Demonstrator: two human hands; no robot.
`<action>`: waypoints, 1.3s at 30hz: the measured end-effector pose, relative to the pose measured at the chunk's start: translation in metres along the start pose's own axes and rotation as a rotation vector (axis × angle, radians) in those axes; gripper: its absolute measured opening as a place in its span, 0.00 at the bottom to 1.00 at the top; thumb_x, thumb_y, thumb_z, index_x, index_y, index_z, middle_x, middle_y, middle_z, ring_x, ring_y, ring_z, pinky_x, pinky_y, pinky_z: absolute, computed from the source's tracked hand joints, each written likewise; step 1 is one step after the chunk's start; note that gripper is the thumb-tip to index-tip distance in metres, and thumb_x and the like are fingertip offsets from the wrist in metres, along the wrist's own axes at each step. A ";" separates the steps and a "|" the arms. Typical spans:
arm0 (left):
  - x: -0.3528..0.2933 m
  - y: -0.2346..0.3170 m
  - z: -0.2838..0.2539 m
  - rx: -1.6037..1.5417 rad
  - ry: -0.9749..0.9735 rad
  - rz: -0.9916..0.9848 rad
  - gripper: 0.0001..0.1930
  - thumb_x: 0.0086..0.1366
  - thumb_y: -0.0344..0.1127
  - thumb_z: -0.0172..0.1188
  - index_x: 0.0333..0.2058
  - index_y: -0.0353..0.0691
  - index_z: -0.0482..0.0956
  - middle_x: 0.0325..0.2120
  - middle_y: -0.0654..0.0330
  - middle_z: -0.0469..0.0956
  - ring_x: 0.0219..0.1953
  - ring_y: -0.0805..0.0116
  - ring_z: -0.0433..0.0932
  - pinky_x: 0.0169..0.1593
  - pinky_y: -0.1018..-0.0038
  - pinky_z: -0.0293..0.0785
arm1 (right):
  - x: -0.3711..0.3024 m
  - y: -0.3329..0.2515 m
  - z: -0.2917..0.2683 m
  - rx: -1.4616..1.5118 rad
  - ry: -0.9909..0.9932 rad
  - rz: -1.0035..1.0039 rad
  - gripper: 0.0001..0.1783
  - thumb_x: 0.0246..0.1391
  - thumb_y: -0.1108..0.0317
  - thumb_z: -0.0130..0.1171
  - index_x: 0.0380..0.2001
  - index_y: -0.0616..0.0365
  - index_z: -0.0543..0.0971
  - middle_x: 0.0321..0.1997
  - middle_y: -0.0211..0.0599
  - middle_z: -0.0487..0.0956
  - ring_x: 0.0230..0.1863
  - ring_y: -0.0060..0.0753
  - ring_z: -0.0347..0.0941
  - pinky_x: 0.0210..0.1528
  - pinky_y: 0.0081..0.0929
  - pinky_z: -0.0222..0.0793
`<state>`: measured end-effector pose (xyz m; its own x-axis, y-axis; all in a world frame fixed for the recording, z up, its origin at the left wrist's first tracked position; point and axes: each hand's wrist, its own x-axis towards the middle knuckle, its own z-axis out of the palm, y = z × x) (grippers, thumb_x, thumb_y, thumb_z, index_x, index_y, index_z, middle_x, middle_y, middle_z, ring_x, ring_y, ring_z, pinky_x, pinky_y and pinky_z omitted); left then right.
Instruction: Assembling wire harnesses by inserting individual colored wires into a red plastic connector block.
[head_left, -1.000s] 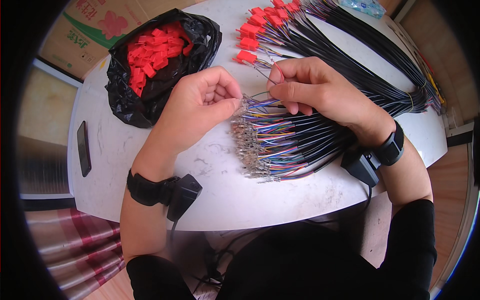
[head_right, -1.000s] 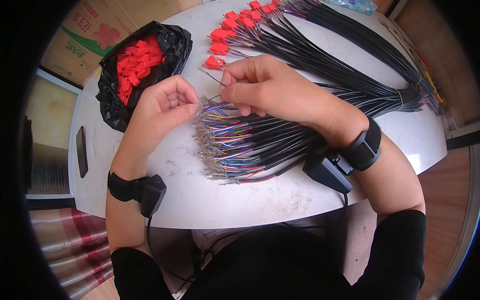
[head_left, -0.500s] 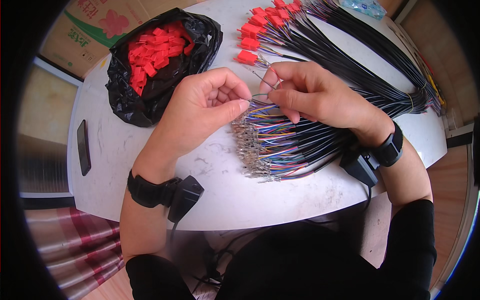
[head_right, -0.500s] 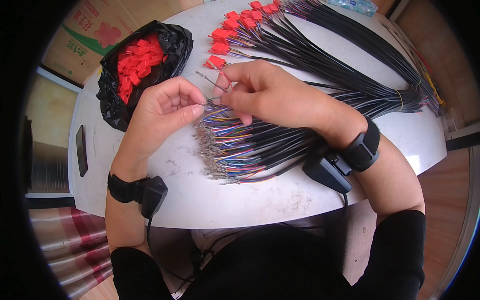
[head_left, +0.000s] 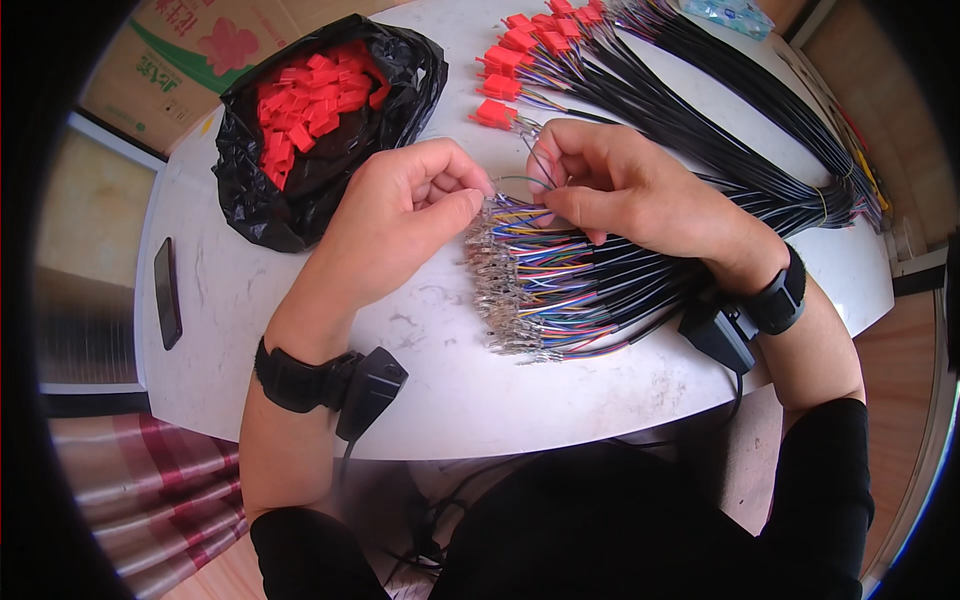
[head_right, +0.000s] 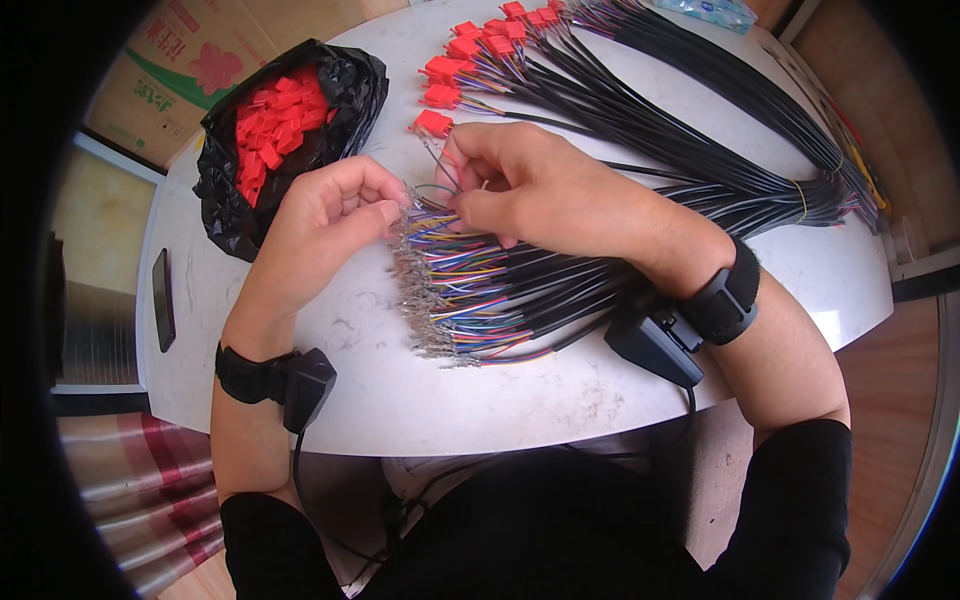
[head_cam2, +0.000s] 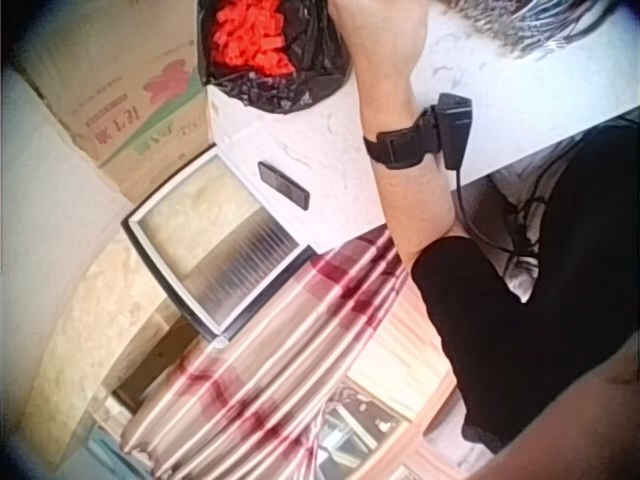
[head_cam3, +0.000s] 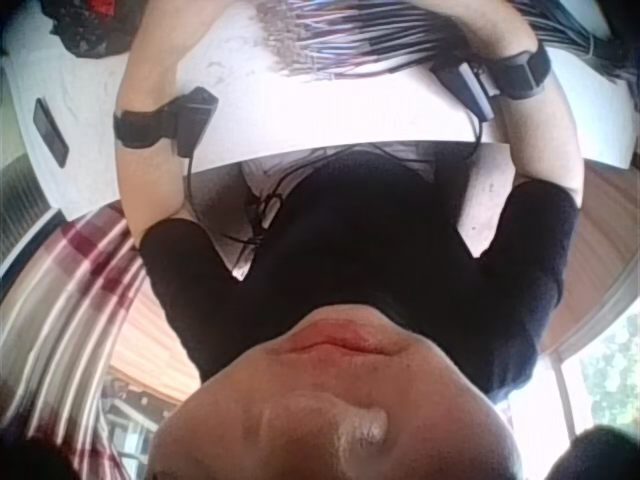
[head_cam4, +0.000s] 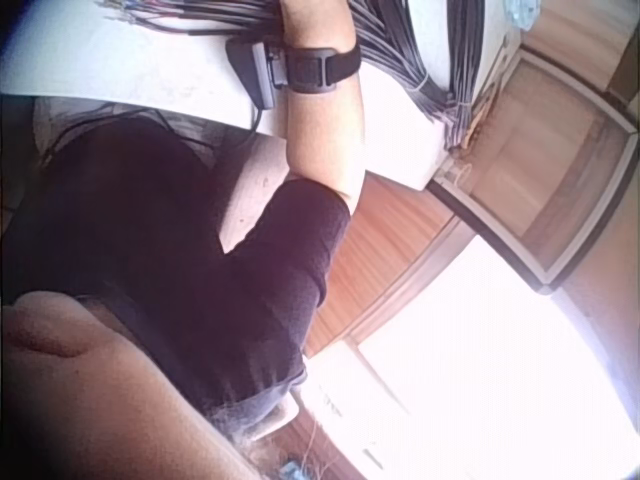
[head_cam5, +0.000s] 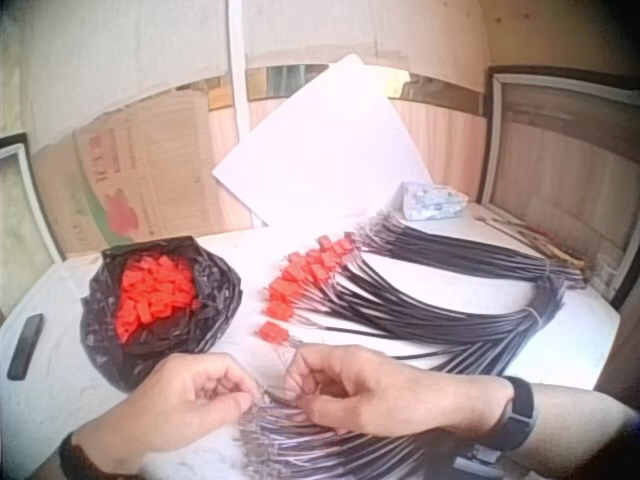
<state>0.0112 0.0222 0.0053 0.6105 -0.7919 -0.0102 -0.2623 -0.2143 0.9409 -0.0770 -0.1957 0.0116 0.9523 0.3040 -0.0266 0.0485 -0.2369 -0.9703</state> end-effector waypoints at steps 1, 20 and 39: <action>0.000 0.001 0.000 0.000 0.001 -0.001 0.03 0.61 0.25 0.55 0.33 0.34 0.75 0.29 0.68 0.75 0.33 0.83 0.71 0.39 0.84 0.68 | 0.000 -0.003 0.001 -0.007 -0.003 0.013 0.04 0.56 0.76 0.53 0.34 0.60 0.70 0.29 0.26 0.73 0.26 0.11 0.64 0.25 0.12 0.61; 0.003 0.001 0.001 -0.133 -0.034 -0.033 0.06 0.61 0.29 0.56 0.37 0.35 0.74 0.31 0.65 0.76 0.34 0.80 0.71 0.40 0.82 0.67 | 0.001 0.004 0.005 -0.078 0.036 -0.055 0.07 0.48 0.77 0.55 0.33 0.63 0.73 0.25 0.29 0.72 0.27 0.18 0.66 0.29 0.20 0.63; 0.009 -0.006 0.014 -0.172 0.174 0.106 0.08 0.61 0.30 0.60 0.37 0.33 0.75 0.30 0.66 0.75 0.29 0.83 0.71 0.35 0.83 0.69 | 0.001 0.000 0.005 0.033 -0.001 -0.036 0.06 0.51 0.78 0.51 0.35 0.65 0.72 0.30 0.30 0.75 0.33 0.16 0.69 0.37 0.17 0.66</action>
<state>0.0077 0.0085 -0.0054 0.7099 -0.6911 0.1357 -0.2099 -0.0238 0.9774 -0.0774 -0.1904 0.0107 0.9498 0.3128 0.0081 0.0727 -0.1956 -0.9780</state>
